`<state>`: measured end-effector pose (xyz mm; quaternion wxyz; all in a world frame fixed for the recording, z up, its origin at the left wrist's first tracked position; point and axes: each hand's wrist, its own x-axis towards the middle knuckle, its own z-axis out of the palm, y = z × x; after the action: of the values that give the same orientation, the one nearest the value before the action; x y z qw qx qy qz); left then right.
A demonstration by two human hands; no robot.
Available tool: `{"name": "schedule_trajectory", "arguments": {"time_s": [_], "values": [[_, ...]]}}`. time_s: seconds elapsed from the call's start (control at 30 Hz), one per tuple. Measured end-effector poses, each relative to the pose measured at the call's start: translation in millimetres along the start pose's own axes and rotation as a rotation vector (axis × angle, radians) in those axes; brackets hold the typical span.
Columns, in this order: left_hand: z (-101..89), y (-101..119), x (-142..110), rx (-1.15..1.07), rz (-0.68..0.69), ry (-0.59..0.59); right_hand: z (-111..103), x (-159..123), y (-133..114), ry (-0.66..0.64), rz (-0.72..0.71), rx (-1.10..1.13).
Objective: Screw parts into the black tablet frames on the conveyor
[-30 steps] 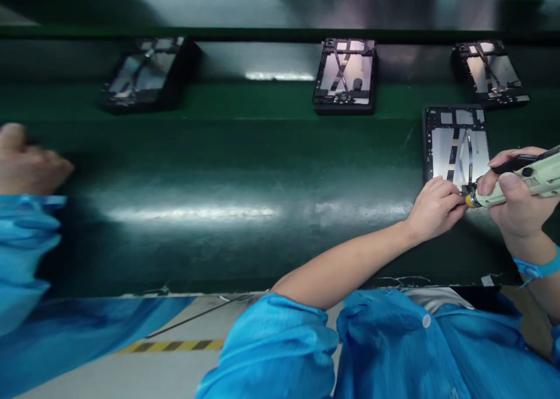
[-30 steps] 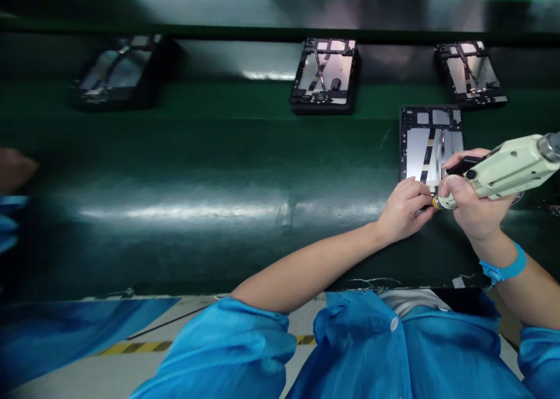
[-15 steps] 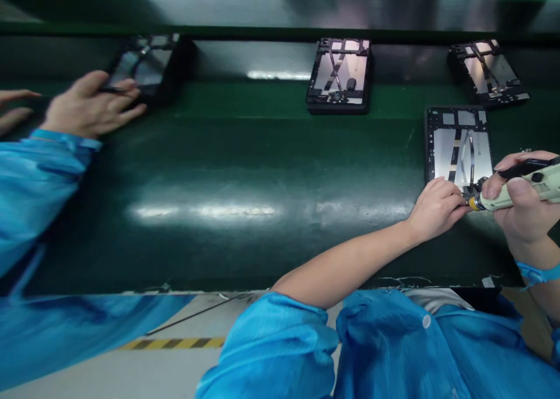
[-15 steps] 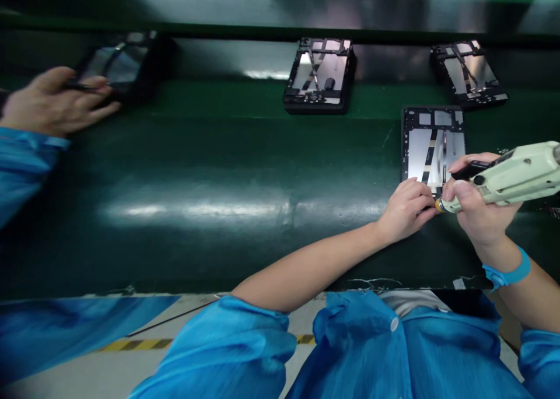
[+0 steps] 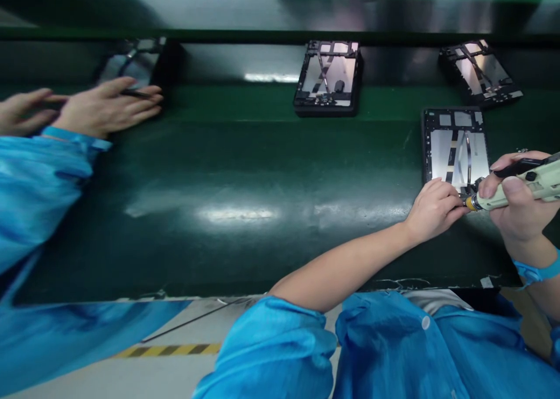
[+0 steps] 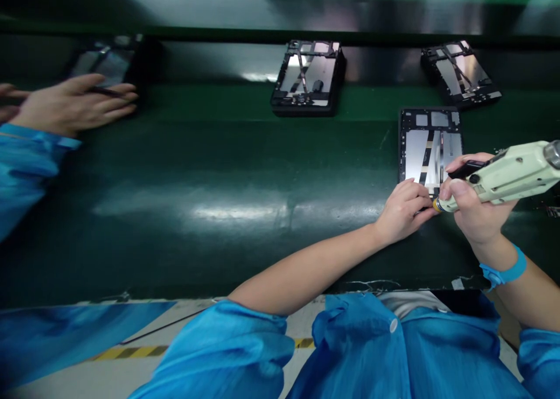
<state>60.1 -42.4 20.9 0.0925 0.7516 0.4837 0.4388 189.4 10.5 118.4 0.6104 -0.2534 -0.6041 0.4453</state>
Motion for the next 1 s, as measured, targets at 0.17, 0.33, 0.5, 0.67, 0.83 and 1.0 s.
{"name": "schedule_trajectory", "arguments": {"time_s": [0.17,0.33,0.5,0.67,0.83,1.0], "values": [[-1.9,1,1,-0.013,0.014,0.000,-1,-1,0,0.007,-0.018,-0.006],[-2.8,1,0,-0.029,0.026,0.009,-4,0,-1,0.005,-0.023,-0.017],[-2.9,0,0,0.003,0.035,-0.010,-10,2,6,0.015,-0.022,-0.040],[-5.4,0,-1,0.010,0.051,-0.011,-10,1,11,0.036,-0.032,-0.075],[-8.0,2,0,0.023,0.042,-0.027,-9,0,10,0.034,-0.054,-0.117],[-7.1,1,1,0.021,0.032,-0.057,-10,0,11,0.038,-0.049,-0.130]]}}
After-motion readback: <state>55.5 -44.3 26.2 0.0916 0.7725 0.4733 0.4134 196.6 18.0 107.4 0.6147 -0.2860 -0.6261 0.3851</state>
